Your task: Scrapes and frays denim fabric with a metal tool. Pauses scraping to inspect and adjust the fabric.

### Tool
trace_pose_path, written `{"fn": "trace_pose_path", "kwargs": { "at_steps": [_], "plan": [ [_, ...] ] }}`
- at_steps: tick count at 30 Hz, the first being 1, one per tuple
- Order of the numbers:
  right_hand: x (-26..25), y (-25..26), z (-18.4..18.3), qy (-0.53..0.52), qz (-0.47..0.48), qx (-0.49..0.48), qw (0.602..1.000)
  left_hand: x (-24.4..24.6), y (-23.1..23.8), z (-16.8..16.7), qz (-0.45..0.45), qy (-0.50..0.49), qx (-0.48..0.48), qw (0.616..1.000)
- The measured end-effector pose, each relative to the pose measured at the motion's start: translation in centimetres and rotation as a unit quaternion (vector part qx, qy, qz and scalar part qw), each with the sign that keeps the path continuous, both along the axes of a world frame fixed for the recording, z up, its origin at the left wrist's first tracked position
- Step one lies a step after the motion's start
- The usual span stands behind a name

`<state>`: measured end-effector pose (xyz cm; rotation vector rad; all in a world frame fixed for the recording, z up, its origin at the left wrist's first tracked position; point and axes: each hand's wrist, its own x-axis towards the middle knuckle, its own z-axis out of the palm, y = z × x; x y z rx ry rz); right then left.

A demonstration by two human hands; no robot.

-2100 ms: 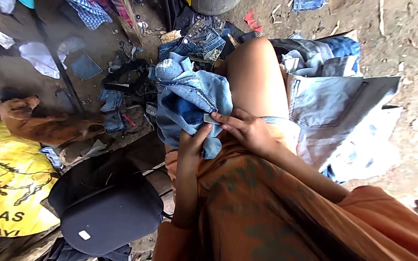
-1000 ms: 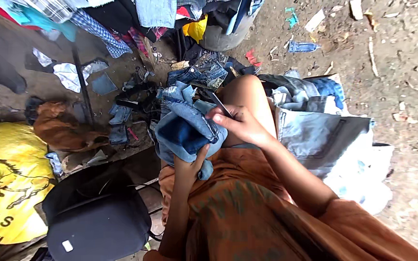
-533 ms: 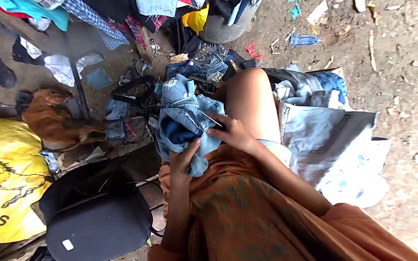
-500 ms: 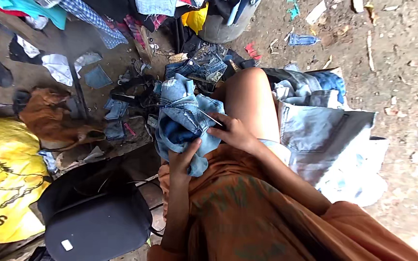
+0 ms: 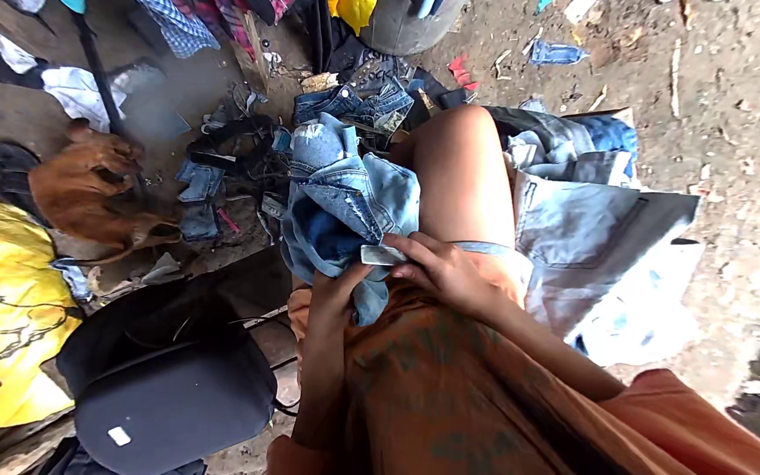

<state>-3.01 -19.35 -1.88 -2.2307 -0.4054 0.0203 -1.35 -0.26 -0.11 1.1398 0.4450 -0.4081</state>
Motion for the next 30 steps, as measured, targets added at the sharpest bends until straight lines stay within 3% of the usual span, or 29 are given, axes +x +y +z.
{"fn": "trace_pose_path", "kwargs": {
  "at_steps": [3,5,7,10,12,13,15,19,21,25,30],
  "plan": [
    [0.1,1.0,-0.5,0.02,-0.036,0.058,0.997,-0.2,-0.3,0.2,-0.003,0.003,0.014,1.0],
    [0.4,1.5,0.2,0.136,-0.06,0.19,0.971,-0.3,-0.5,0.1,-0.009,-0.002,0.005,1.0],
    [1.4,1.5,1.2,0.306,-0.082,0.371,0.873,-0.3,-0.5,-0.2,-0.013,-0.008,-0.015,1.0],
    [3.1,0.1,1.9,0.522,-0.064,0.482,0.701,0.0,-0.5,-0.7,-0.018,-0.012,-0.042,0.999],
    [3.6,-0.4,1.6,0.573,-0.056,0.511,0.638,0.2,-0.5,-0.8,-0.016,-0.008,-0.038,0.999],
    [3.7,-0.5,1.4,0.58,-0.056,0.517,0.628,0.3,-0.6,-0.7,-0.014,-0.003,-0.023,1.0],
    [3.6,-0.3,1.5,0.559,-0.076,0.49,0.665,0.4,-0.7,-0.3,-0.021,0.014,0.017,1.0],
    [2.4,0.4,1.5,0.294,-0.143,0.241,0.914,0.5,-1.0,0.3,-0.026,0.035,0.056,0.997],
    [1.6,0.2,1.4,0.162,-0.136,0.115,0.971,0.4,-1.0,0.0,-0.021,0.03,0.062,0.997],
    [0.9,0.1,2.3,-0.024,-0.044,-0.048,0.998,0.4,-1.0,0.1,-0.017,0.026,0.056,0.998],
    [0.5,-0.1,0.2,-0.029,-0.039,-0.08,0.996,0.3,-1.1,0.0,-0.028,0.018,0.054,0.998]
  ]
}}
